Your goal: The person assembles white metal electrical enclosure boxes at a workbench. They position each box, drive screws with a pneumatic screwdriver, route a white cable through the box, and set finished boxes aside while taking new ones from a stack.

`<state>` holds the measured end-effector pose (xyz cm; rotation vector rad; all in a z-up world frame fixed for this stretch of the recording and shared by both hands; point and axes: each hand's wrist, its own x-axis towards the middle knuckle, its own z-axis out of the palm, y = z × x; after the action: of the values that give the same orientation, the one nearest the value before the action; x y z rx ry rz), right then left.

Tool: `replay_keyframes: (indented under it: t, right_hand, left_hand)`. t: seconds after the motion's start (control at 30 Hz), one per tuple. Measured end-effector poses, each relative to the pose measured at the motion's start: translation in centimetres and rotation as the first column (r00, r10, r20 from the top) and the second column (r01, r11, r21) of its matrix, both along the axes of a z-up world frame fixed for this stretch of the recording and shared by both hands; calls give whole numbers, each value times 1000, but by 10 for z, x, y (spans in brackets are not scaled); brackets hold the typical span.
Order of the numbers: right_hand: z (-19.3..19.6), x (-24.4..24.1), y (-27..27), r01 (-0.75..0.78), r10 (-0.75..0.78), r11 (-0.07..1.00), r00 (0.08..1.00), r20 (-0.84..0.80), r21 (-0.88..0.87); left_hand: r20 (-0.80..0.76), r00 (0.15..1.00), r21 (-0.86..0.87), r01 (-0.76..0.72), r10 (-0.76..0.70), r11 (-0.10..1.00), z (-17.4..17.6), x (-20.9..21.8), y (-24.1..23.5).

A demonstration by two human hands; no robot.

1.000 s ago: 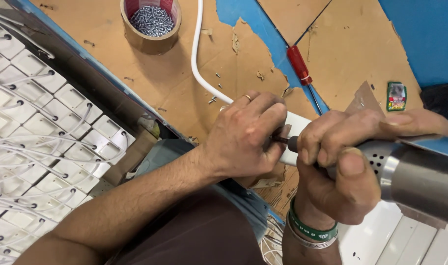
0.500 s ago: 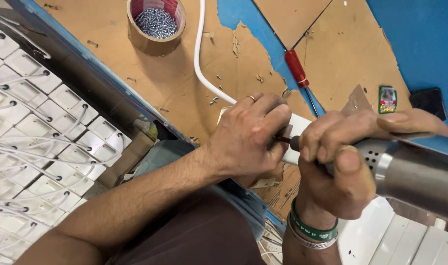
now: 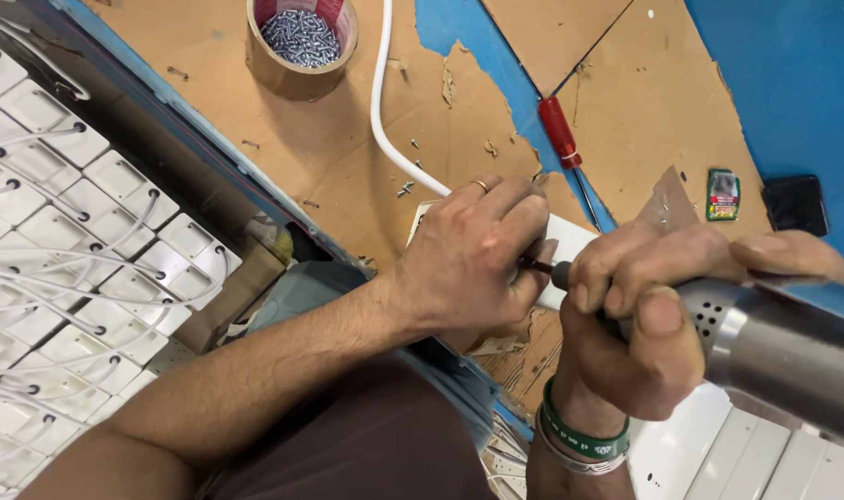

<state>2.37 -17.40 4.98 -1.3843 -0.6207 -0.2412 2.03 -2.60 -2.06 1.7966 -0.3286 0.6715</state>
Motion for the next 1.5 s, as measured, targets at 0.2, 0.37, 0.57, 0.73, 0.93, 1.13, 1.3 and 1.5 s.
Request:
replay_keyframes:
  t: [0.2,0.37,0.57,0.73,0.93,1.13,1.3,1.5]
  right_hand:
    - [-1,-1,1,-7,7,1000,999,36,-23]
    - [-4,-14,3,150,-138,986,980,140,-76]
    - [-1,-14,7,78,-66,994,988,140,-82]
    - [-4,-11,12,76,-67,994,992,112,-77]
    - [-8,-6,14,19,-7,995,994,111,-100]
    - [-6,1,9,10,-8,999,999,36,-51]
    - [-10,4,7,87,-85,995,996,40,-40]
    - [-11,17,5,-11,13,999,999,48,-53]
  left_hand:
    - [6,1000,2,0,0,1000,-2,1,0]
    - [26,1000,-2,3,-3,1000,-3,2,-1]
    - [34,999,1,-10,10,1000,-5,1,-2]
    - [29,1000,4,1,-1,1000,-5,3,-2]
    - [16,1000,5,7,-8,1000,-7,4,-3]
    - [15,1000,-13,7,-7,1000,-6,4,-3]
    - [5,1000,-20,11,-11,1000,-4,3,-1]
    - [-24,999,-15,35,-36,999,-4,2,-1]
